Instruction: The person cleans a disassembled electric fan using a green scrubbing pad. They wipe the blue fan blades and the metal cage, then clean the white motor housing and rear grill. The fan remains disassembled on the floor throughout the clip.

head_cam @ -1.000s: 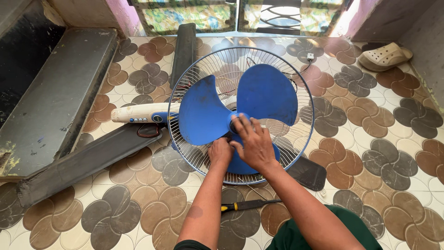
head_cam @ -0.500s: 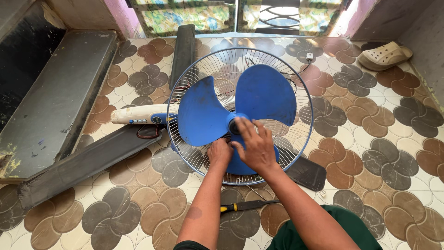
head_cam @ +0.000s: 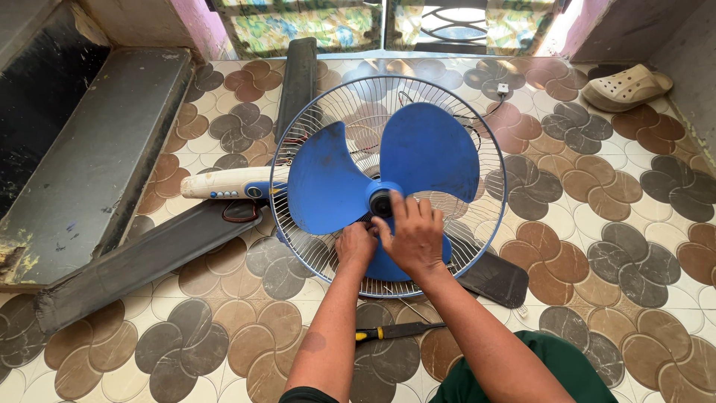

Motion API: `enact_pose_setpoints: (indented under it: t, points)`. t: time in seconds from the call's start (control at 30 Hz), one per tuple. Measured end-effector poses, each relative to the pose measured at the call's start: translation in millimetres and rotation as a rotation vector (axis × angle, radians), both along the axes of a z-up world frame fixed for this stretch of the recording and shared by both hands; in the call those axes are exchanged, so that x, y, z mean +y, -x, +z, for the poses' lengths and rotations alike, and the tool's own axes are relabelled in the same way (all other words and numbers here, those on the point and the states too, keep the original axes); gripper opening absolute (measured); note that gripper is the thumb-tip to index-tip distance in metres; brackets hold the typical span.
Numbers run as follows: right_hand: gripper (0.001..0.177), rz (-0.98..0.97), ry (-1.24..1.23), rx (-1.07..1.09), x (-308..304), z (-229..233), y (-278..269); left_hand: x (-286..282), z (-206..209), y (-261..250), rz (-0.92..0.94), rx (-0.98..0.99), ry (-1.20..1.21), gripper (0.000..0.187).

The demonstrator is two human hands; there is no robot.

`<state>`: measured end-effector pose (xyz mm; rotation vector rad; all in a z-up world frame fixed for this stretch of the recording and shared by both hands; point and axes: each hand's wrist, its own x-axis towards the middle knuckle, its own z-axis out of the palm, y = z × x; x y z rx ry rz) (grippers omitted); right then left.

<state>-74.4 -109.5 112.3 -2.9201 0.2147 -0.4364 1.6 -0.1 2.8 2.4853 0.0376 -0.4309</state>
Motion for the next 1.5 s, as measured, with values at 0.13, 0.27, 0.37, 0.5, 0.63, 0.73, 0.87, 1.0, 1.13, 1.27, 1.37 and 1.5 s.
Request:
enact_pose_setpoints:
  t: [0.13, 0.27, 0.37, 0.5, 0.63, 0.73, 0.87, 1.0, 1.13, 1.27, 1.37, 1.5]
  points:
    - [0.072, 0.243, 0.069, -0.242, 0, -5, -3, 0, 3, 0, -0.021, -0.014, 0.023, 0.025]
    - [0.052, 0.346, 0.061, -0.290, -6, -22, -9, -2, 5, -2, -0.009, 0.031, -0.012, 0.026]
    - [0.043, 0.368, 0.020, -0.289, -14, -39, -4, -1, 4, 0, 0.001, 0.021, -0.005, 0.025]
    - [0.022, 0.339, -0.128, -0.308, -22, -48, 19, -1, 6, 2, 0.016, 0.010, 0.034, 0.026]
    - [0.022, 0.282, -0.267, -0.208, -24, -57, 77, 5, -7, 7, -0.042, -0.147, 0.133, 0.027]
    - [0.023, 0.369, -0.273, -0.132, -21, -69, 120, 9, -22, 8, -0.033, -0.099, 0.213, 0.032]
    - [0.029, 0.653, -0.238, -0.004, -9, -89, 135, 16, -29, 30, -0.104, -0.297, 0.296, 0.044]
    - [0.026, 0.714, -0.185, 0.151, 6, -103, 124, 12, -11, 49, -0.092, -0.246, 0.357, 0.066]
    - [0.032, 0.690, -0.210, 0.164, 9, -113, 132, 17, 20, 74, -0.154, -0.542, 0.323, 0.059]
    - [0.033, 0.687, -0.309, 0.097, 9, -112, 123, 1, 60, 63, -0.198, -0.638, 0.209, 0.032]
    - [0.032, 0.642, -0.341, 0.076, -1, -107, 110, -15, 74, 33, -0.210, -0.842, -0.154, 0.033]
    - [0.023, 0.443, -0.348, -0.006, -33, -93, 81, -24, 70, 0, -0.358, -0.879, -0.369, 0.023]
